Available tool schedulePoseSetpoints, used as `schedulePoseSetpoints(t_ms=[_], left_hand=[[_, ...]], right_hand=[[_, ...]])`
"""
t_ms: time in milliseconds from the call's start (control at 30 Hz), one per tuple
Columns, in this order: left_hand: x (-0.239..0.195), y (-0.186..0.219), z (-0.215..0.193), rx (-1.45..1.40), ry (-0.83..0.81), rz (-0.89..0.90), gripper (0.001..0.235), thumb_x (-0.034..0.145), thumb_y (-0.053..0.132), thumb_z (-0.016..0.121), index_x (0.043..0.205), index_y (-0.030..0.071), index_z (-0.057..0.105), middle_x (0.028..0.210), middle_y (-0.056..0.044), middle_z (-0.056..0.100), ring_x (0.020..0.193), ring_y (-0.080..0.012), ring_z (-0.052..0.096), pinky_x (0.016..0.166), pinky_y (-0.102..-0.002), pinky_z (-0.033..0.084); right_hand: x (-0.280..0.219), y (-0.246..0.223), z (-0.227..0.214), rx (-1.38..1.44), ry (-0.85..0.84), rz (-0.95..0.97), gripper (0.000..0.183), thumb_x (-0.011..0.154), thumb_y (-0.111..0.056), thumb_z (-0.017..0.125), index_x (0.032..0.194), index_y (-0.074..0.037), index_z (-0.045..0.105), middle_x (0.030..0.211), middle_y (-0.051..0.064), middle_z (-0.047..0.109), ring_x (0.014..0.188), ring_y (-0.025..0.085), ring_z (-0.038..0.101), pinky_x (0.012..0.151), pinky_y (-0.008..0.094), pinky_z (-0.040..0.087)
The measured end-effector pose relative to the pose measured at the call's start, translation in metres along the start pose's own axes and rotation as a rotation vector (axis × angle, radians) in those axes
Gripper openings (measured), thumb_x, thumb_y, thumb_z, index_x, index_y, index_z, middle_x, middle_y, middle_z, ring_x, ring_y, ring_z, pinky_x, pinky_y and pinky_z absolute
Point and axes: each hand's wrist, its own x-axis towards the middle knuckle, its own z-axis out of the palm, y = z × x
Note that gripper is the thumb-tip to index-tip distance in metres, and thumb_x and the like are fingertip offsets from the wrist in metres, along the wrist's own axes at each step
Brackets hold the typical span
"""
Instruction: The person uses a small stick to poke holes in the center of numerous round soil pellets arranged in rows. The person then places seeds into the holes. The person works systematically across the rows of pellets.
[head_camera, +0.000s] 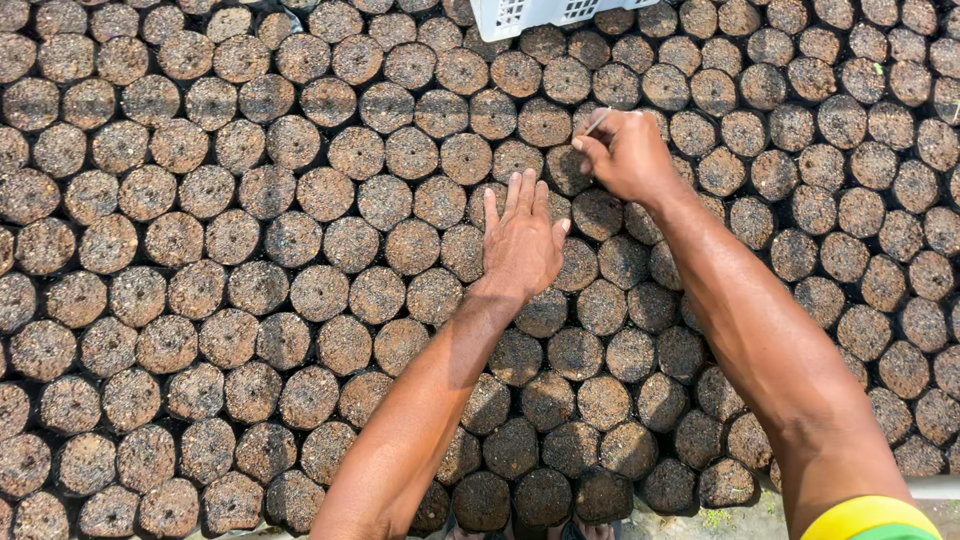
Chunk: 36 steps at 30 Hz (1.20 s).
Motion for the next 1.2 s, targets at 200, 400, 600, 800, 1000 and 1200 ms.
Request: schedulePoseSetpoints(t_ms=[200,400,600,800,1000,1200], left_hand=[[0.004,0.009,0.004,0.012,-0.021,0.020,0.067,0.105,0.038,0.045,0.153,-0.008,0.032,0.165,-0.026,0.023,0.156,-0.0365,0.015,0.124,-0.061,0.003],[0.005,0.010,0.007,-0.006,-0.008,0.015,0.068,0.104,0.038,0.045,0.153,-0.008,0.033,0.164,-0.025,0.024,0.156,-0.0362,0.016,0.124,-0.061,0.004],[0.007,0.008,0.009,0.020,-0.036,0.000,0.068,0.105,0.039,0.044,0.153,-0.008,0.031,0.165,-0.025,0.023,0.156,-0.0357,0.015,0.124,-0.061,0.003],[0.008,0.012,0.010,0.022,-0.044,-0.001,0.068,0.105,0.040,0.043,0.153,-0.007,0.031,0.166,-0.025,0.022,0.156,-0.0349,0.013,0.124,-0.061,0.003],[0.008,0.016,0.009,0.027,-0.052,0.020,0.067,0.107,0.040,0.042,0.154,-0.007,0.030,0.165,-0.024,0.022,0.156,-0.0355,0.013,0.124,-0.060,0.003],[0.010,0.031,0.014,-0.012,-0.007,0.063,0.068,0.104,0.038,0.047,0.153,-0.007,0.033,0.165,-0.023,0.023,0.156,-0.0348,0.015,0.124,-0.060,0.004]], right_hand=[[-0.014,0.017,-0.002,0.054,0.010,-0.021,0.006,0.098,-0.005,0.072,0.099,0.000,0.074,0.082,0.010,0.076,0.070,0.014,0.076,0.062,0.031,0.060],[-0.011,0.022,0.008,0.020,-0.027,0.024,0.006,0.099,-0.008,0.071,0.099,-0.003,0.075,0.078,0.009,0.076,0.069,0.014,0.076,0.063,0.031,0.061],[-0.007,0.030,0.017,-0.073,-0.070,-0.007,0.008,0.098,-0.010,0.072,0.097,-0.003,0.076,0.075,0.012,0.077,0.066,0.020,0.075,0.066,0.036,0.060],[-0.010,0.035,0.026,-0.096,0.027,-0.148,0.013,0.094,-0.013,0.080,0.090,-0.001,0.076,0.080,0.018,0.074,0.070,0.025,0.072,0.065,0.041,0.057],[-0.011,0.032,0.022,-0.071,0.061,-0.129,0.017,0.092,-0.017,0.083,0.088,-0.002,0.076,0.078,0.014,0.073,0.071,0.024,0.072,0.066,0.042,0.057],[-0.027,0.040,-0.017,0.132,0.125,-0.004,0.010,0.100,-0.010,0.075,0.097,-0.001,0.075,0.080,0.011,0.075,0.065,0.013,0.071,0.056,0.030,0.056]])
